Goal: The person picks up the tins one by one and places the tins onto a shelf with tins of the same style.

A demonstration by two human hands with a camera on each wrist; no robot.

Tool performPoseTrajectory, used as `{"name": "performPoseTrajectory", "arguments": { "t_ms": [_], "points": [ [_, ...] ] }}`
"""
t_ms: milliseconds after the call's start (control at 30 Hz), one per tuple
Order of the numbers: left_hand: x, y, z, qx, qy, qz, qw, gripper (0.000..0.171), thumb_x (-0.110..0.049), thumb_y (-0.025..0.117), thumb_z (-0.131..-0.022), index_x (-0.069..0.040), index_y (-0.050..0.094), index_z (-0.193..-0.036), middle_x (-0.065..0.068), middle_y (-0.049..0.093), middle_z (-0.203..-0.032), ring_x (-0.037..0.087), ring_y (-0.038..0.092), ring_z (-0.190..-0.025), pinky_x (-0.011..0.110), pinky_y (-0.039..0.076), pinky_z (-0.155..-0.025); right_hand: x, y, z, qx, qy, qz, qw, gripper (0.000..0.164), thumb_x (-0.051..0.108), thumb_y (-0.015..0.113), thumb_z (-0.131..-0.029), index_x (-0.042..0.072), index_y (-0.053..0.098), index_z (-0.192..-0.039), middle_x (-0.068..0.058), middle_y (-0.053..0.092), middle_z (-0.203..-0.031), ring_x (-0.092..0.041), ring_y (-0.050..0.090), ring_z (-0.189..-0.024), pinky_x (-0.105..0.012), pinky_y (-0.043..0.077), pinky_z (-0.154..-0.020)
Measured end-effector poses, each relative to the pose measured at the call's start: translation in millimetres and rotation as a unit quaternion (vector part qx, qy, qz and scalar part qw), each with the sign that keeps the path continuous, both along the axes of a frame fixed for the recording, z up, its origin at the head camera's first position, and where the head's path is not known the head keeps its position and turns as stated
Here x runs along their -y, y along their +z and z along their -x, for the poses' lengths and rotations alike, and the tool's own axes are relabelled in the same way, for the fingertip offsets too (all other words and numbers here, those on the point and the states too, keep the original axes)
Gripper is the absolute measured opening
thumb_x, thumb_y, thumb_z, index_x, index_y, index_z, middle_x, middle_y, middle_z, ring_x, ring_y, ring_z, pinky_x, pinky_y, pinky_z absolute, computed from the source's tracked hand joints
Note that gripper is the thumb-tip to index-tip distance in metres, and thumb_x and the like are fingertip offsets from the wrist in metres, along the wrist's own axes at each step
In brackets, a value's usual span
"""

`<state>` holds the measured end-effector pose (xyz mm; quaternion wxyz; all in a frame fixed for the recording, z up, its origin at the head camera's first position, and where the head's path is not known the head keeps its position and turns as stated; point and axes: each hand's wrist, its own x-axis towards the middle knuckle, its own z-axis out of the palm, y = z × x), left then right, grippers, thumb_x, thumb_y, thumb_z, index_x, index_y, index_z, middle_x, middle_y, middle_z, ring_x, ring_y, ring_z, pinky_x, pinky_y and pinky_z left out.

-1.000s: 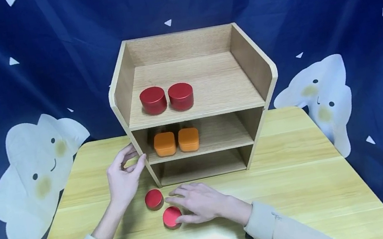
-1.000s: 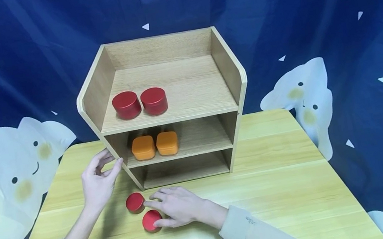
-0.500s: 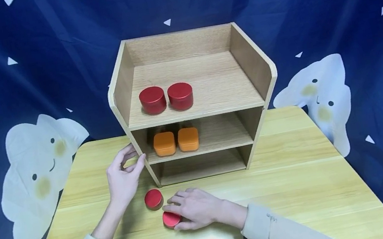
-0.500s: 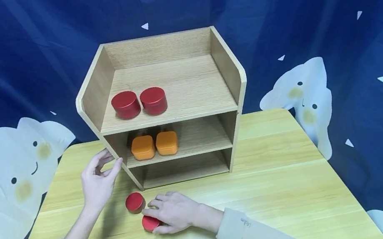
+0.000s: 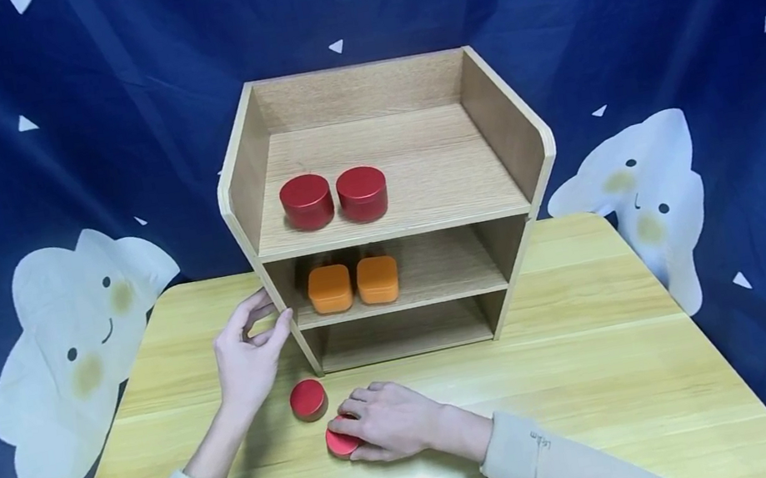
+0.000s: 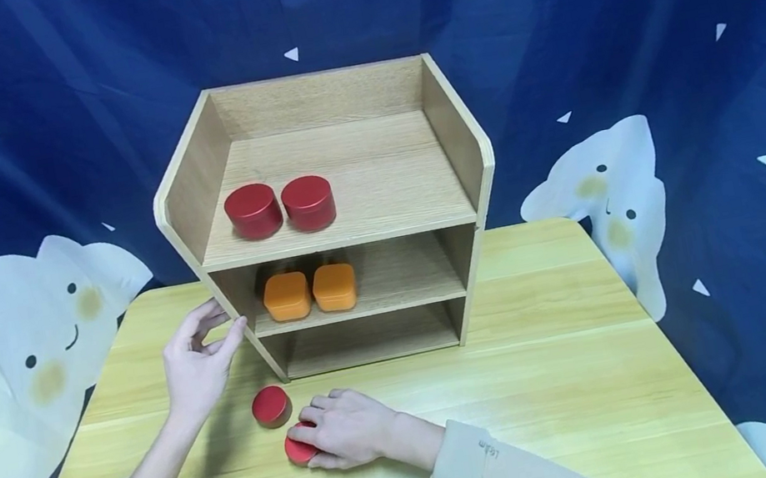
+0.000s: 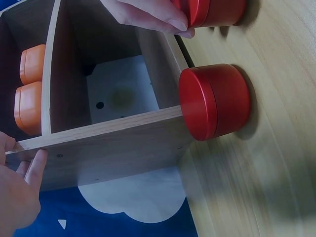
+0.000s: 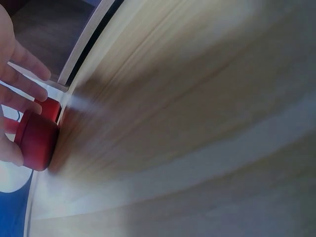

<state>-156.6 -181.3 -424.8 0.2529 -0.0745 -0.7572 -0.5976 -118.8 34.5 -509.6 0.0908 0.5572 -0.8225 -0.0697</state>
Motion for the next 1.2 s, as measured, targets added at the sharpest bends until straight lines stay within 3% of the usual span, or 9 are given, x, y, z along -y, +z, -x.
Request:
{"name": "performPoseTrajectory", "arguments": {
  "t_ms": [633, 1200],
  "points": [
    [-0.8, 1.0, -0.7, -0.006, -0.001, 0.000, 1.0000, 0.039, 0.011, 0.076, -0.088, 0.007, 0.070, -0.126, 0.034, 0.074, -0.113, -0.011, 0.071, -0.097, 0.010, 0.063, -0.076, -9.8, 0.7, -0.1, -0.009, 0.002, 0.025, 1.000, 0.047, 0.058, 0.063, -0.100, 0.031, 0.066, -0.137, 0.011, 0.070, -0.120, -0.005, 0.067, -0.106, -0.019, 0.059, -0.088],
    [-1.6, 0.0, -0.6, -0.007, 0.000, 0.000, 1.0000, 0.037, 0.010, 0.077, -0.088, 0.007, 0.070, -0.124, 0.034, 0.074, -0.113, -0.012, 0.070, -0.096, 0.010, 0.063, -0.075, -38.0, 10.2, -3.3, 0.006, -0.026, 0.070, 0.997, 0.047, 0.055, 0.067, -0.096, 0.029, 0.066, -0.136, 0.009, 0.070, -0.121, -0.008, 0.067, -0.109, -0.022, 0.061, -0.093]
  ]
}}
